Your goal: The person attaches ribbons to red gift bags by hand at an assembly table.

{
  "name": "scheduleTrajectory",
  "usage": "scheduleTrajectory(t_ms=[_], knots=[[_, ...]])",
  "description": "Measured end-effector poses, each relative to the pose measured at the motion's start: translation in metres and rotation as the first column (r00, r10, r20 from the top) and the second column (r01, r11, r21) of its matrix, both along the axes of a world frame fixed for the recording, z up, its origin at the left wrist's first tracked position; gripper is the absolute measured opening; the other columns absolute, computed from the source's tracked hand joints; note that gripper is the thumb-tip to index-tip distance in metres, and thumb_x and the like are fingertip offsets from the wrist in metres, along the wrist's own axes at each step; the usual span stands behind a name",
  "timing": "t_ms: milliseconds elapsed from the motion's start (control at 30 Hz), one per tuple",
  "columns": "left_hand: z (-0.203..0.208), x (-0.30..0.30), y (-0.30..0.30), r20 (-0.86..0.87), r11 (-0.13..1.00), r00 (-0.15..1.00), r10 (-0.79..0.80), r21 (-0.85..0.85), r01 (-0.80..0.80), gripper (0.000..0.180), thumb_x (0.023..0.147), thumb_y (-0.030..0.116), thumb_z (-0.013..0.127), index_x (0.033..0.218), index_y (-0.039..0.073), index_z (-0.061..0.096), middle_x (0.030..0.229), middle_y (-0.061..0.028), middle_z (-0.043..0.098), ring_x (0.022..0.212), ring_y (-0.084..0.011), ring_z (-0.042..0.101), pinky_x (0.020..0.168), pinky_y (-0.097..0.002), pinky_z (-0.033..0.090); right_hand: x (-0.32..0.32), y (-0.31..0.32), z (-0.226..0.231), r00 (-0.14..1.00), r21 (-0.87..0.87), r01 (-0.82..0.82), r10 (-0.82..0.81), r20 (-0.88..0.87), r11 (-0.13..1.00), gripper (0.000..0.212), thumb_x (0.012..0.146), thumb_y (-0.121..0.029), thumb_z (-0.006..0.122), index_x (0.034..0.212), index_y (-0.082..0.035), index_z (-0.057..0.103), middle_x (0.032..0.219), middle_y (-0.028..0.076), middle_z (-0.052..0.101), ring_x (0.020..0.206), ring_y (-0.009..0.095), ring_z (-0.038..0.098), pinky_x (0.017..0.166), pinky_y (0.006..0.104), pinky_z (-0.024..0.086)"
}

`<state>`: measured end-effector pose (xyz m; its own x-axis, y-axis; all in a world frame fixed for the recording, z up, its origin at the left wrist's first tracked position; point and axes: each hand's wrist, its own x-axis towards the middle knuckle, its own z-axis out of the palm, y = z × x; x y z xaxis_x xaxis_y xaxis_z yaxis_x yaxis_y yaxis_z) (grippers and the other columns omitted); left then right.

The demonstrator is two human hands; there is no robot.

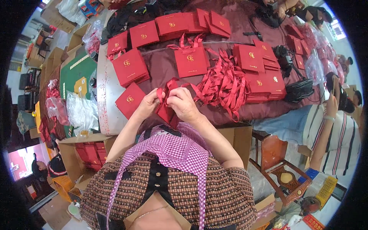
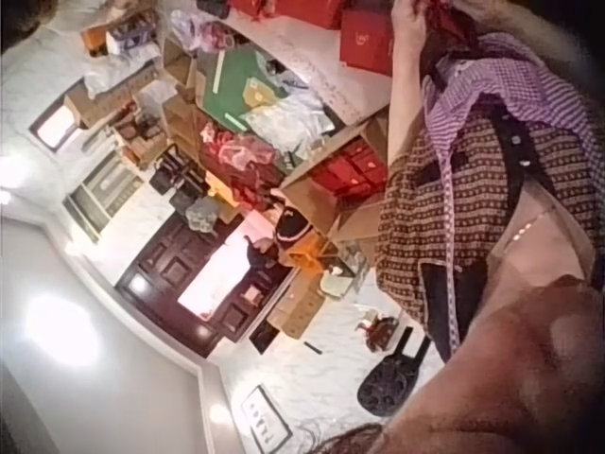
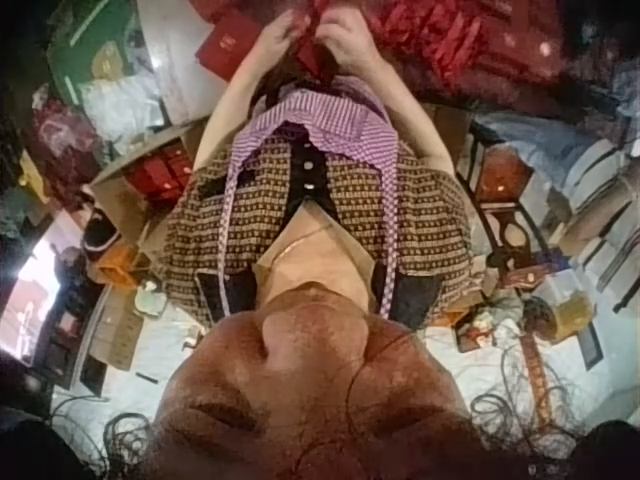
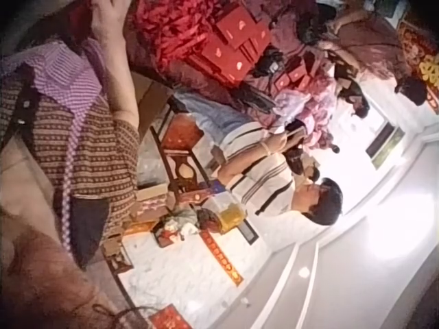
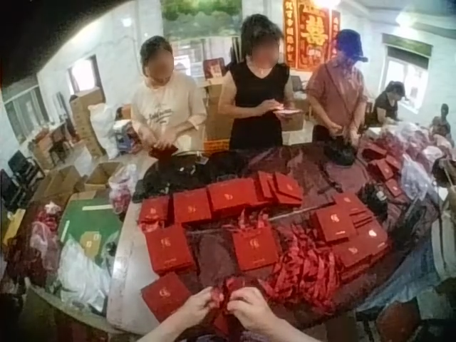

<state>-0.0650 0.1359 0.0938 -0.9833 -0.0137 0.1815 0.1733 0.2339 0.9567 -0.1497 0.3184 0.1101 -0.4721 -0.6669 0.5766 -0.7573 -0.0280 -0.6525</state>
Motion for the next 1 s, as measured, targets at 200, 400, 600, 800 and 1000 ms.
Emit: scheduleTrajectory(t_ms=[200, 400, 600, 800, 1000], knots=[[0.009, -0.003, 0.003, -0.024, 0.998, 1.000, -0.005, -0.067, 0.004, 0.017, 0.086, 0.001, 0.058, 0.103, 0.003, 0.058, 0.096, -0.0089, 0.053, 0.090, -0.0228, 0.055, 0.079, -0.0291, 0.044, -0.005, 0.001, 0.030, 0.980, 0.020, 0.063, -0.066, 0.190, 0.998, 0.017, 0.073, -0.006, 0.068, 0.088, -0.005, 0.062, 0.098, 0.010, 0.057, 0.096, 0.026, 0.052, 0.087, 0.0362, 0.039], [0.014, -0.009, 0.007, -0.138, 0.974, 0.990, 0.029, -0.219, -0.059, 0.030, 0.072, -0.003, 0.064, 0.101, 0.002, 0.058, 0.099, -0.0120, 0.053, 0.092, -0.0315, 0.053, 0.081, -0.0359, 0.044, 0.006, -0.012, 0.043, 0.990, 0.144, 0.117, -0.127, 0.065, 0.983, 0.014, 0.072, -0.014, 0.070, 0.080, -0.006, 0.062, 0.094, 0.007, 0.058, 0.095, 0.028, 0.051, 0.083, 0.0408, 0.038], [0.031, -0.004, -0.001, -0.322, 0.820, 0.941, 0.110, -0.506, -0.269, 0.028, 0.067, 0.002, 0.067, 0.091, 0.005, 0.054, 0.094, -0.0110, 0.051, 0.091, -0.0306, 0.049, 0.079, -0.0390, 0.041, 0.002, -0.019, 0.052, 0.994, -0.002, 0.054, -0.054, 0.096, 0.999, 0.020, 0.070, -0.011, 0.073, 0.083, -0.002, 0.061, 0.095, 0.010, 0.058, 0.095, 0.029, 0.054, 0.083, 0.0381, 0.041], [0.042, 0.003, -0.016, -0.018, 0.767, 0.963, 0.268, -0.601, -0.225, 0.012, 0.083, 0.009, 0.061, 0.093, 0.002, 0.060, 0.086, -0.0106, 0.060, 0.084, -0.0242, 0.057, 0.080, -0.0349, 0.043, -0.079, 0.005, -0.043, 0.806, 0.134, 0.341, -0.363, 0.468, 0.930, 0.012, 0.078, -0.005, 0.062, 0.088, -0.003, 0.067, 0.088, 0.012, 0.066, 0.085, 0.026, 0.063, 0.079, 0.0332, 0.049], [0.024, 0.008, -0.034, 0.279, 0.858, 0.847, 0.452, -0.394, -0.328, 0.021, 0.086, 0.014, 0.059, 0.101, -0.001, 0.059, 0.086, -0.0194, 0.066, 0.079, -0.0266, 0.065, 0.069, -0.0346, 0.049, -0.060, 0.004, -0.097, 0.961, 0.435, 0.261, -0.189, -0.202, 0.862, 0.029, 0.073, -0.003, 0.053, 0.097, -0.012, 0.065, 0.103, 0.004, 0.063, 0.096, 0.028, 0.054, 0.081, 0.0397, 0.043]])
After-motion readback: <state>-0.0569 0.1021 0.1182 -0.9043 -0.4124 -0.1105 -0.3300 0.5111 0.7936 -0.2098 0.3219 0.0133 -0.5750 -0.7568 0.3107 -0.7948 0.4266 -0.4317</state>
